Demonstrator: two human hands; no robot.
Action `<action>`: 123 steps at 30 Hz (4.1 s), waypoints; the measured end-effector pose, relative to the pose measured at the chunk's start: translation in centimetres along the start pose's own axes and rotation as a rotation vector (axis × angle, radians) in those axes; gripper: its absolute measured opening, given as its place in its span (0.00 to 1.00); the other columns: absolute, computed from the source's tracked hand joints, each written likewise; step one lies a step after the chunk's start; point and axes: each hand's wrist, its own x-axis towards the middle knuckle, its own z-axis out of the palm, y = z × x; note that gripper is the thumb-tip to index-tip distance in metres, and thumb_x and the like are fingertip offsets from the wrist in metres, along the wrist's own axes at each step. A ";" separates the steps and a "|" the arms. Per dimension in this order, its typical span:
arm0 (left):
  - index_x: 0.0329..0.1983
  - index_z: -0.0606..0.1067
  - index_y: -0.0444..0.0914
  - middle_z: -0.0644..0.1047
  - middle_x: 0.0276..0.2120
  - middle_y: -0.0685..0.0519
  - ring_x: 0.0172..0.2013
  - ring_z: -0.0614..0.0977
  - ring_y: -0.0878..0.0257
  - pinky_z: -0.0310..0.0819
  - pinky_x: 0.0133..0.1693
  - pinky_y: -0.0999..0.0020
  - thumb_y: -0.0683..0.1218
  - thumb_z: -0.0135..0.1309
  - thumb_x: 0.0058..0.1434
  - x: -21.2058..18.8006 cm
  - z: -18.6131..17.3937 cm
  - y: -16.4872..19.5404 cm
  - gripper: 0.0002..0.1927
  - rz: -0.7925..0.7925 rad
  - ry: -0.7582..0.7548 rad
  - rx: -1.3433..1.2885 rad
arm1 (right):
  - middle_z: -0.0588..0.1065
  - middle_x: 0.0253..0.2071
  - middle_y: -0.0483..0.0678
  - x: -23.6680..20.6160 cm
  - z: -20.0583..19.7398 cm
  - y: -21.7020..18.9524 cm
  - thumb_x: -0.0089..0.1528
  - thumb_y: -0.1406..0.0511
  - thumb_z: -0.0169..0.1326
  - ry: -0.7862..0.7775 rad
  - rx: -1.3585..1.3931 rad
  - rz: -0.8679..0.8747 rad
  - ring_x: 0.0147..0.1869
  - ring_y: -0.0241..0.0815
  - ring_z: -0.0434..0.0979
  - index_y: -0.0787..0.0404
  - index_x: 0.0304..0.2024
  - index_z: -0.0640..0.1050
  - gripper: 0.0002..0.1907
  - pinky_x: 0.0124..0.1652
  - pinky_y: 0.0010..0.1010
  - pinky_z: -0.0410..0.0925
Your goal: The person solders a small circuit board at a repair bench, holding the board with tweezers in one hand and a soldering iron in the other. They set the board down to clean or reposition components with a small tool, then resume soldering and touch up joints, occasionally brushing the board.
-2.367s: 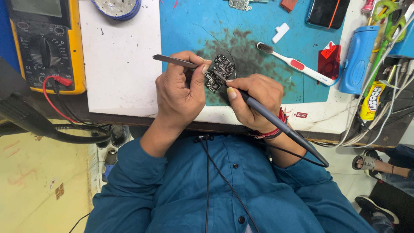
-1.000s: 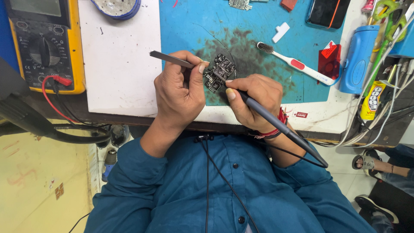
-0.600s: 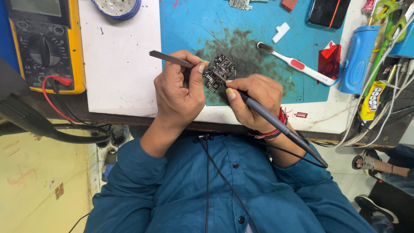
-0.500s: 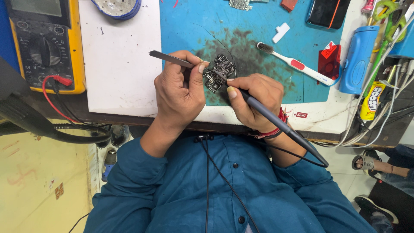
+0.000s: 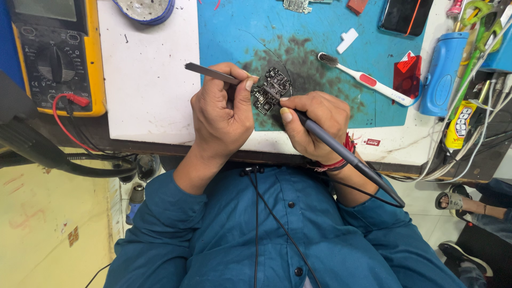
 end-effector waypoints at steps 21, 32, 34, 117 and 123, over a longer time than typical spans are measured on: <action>0.51 0.68 0.34 0.83 0.39 0.48 0.37 0.85 0.70 0.78 0.37 0.76 0.36 0.52 0.75 0.1 0.0 0.0 0.06 -0.016 0.008 0.000 | 0.76 0.29 0.51 -0.1 -0.1 0.0 0.64 0.71 0.60 0.032 0.028 -0.003 0.30 0.47 0.77 0.65 0.41 0.79 0.03 0.33 0.35 0.67; 0.50 0.71 0.35 0.83 0.44 0.45 0.41 0.87 0.56 0.81 0.42 0.67 0.37 0.58 0.71 -2.5 -2.5 1.5 0.09 0.191 0.039 0.328 | 0.81 0.44 0.53 -0.2 -0.5 0.0 0.69 0.72 0.58 0.057 -0.006 -0.030 0.46 0.50 0.84 0.65 0.54 0.76 0.11 0.47 0.36 0.75; 0.48 0.73 0.35 0.83 0.45 0.46 0.40 0.86 0.53 0.80 0.42 0.64 0.37 0.60 0.68 -2.8 -3.0 1.9 0.09 0.199 -0.015 0.405 | 0.81 0.45 0.53 0.0 -0.4 -0.1 0.69 0.72 0.59 0.051 -0.040 -0.048 0.48 0.51 0.84 0.65 0.54 0.76 0.11 0.48 0.37 0.75; 0.45 0.76 0.34 0.81 0.33 0.52 0.28 0.78 0.71 0.70 0.31 0.76 0.39 0.59 0.72 -0.1 -0.8 0.6 0.04 0.003 0.018 0.055 | 0.77 0.35 0.52 -0.9 -0.2 0.3 0.68 0.69 0.57 0.052 0.060 0.094 0.34 0.46 0.76 0.66 0.43 0.79 0.04 0.34 0.31 0.66; 0.45 0.77 0.34 0.81 0.35 0.51 0.30 0.82 0.68 0.74 0.32 0.74 0.39 0.59 0.72 -0.1 -0.8 0.7 0.04 0.039 -0.006 0.101 | 0.77 0.35 0.52 -0.6 -0.2 0.2 0.69 0.68 0.57 0.017 0.041 0.061 0.36 0.47 0.78 0.66 0.44 0.78 0.05 0.35 0.31 0.67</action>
